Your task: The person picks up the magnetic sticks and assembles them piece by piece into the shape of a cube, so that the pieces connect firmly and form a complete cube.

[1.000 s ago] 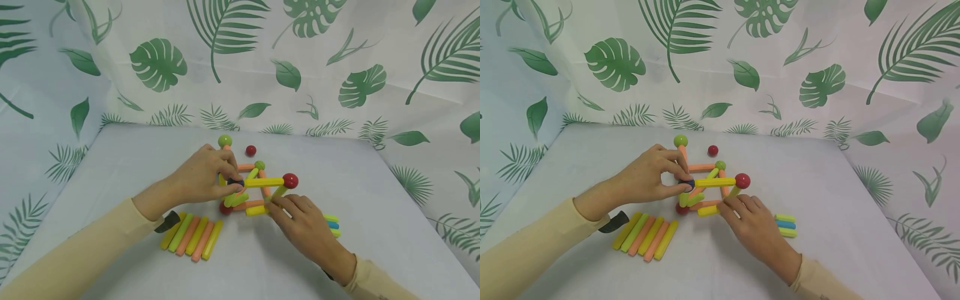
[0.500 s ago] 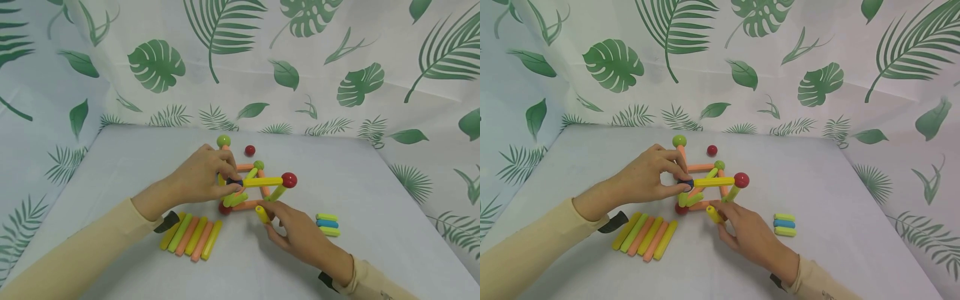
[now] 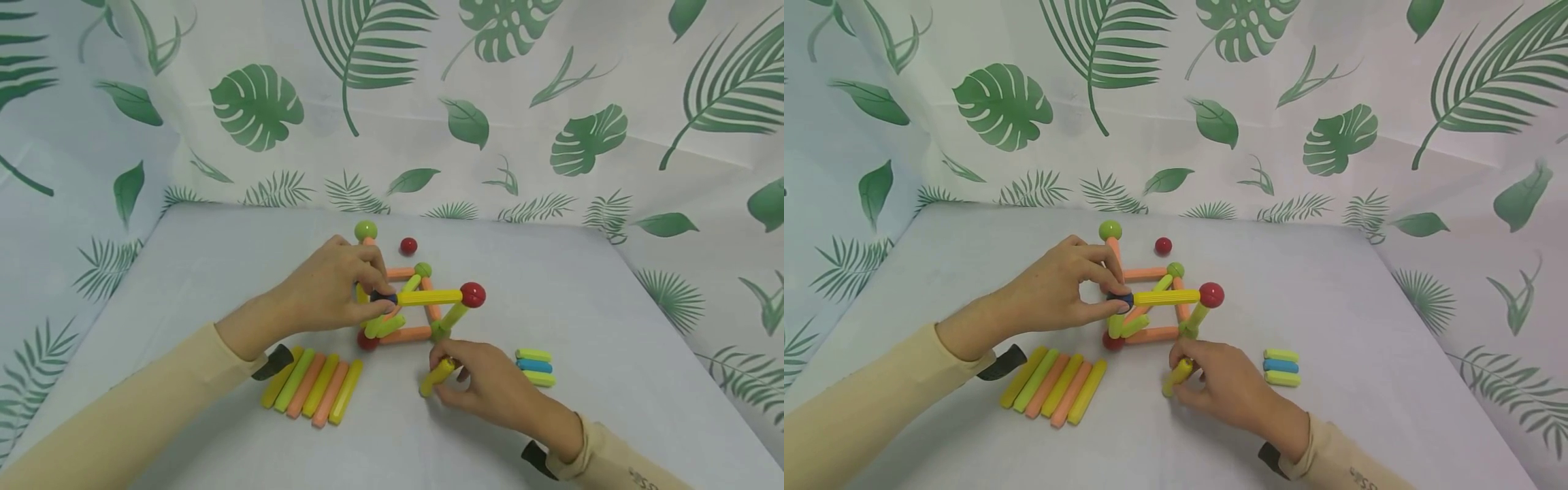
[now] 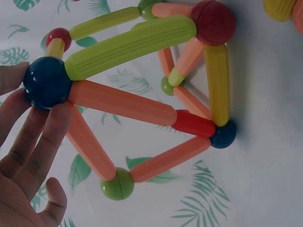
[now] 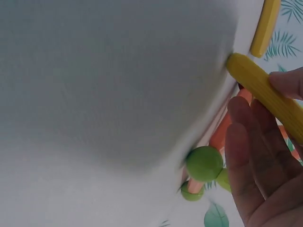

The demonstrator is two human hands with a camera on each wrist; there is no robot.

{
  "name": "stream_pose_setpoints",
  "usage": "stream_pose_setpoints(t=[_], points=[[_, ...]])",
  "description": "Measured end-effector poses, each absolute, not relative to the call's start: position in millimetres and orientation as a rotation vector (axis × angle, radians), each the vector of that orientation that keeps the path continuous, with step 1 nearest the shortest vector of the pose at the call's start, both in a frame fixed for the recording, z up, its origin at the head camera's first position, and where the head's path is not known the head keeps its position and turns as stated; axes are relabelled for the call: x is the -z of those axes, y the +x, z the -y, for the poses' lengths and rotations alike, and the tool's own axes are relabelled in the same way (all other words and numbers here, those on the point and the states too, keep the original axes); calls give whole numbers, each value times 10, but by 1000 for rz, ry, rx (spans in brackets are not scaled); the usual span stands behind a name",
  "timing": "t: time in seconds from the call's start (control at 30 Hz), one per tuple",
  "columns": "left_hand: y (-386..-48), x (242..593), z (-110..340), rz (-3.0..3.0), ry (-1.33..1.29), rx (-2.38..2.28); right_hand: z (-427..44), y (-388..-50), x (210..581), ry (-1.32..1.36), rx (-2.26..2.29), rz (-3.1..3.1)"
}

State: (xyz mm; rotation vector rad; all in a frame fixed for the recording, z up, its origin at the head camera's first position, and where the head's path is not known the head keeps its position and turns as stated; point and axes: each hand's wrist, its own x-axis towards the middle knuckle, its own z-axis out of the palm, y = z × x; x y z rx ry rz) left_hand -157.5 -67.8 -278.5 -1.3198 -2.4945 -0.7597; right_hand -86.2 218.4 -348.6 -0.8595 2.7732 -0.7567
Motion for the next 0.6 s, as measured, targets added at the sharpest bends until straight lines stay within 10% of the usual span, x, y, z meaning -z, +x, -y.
stream_pose_setpoints(t=[0.6], points=[[-1589, 2803, 665, 2495, -1322, 761, -1980, -902, 3286, -1566, -350, -3282]])
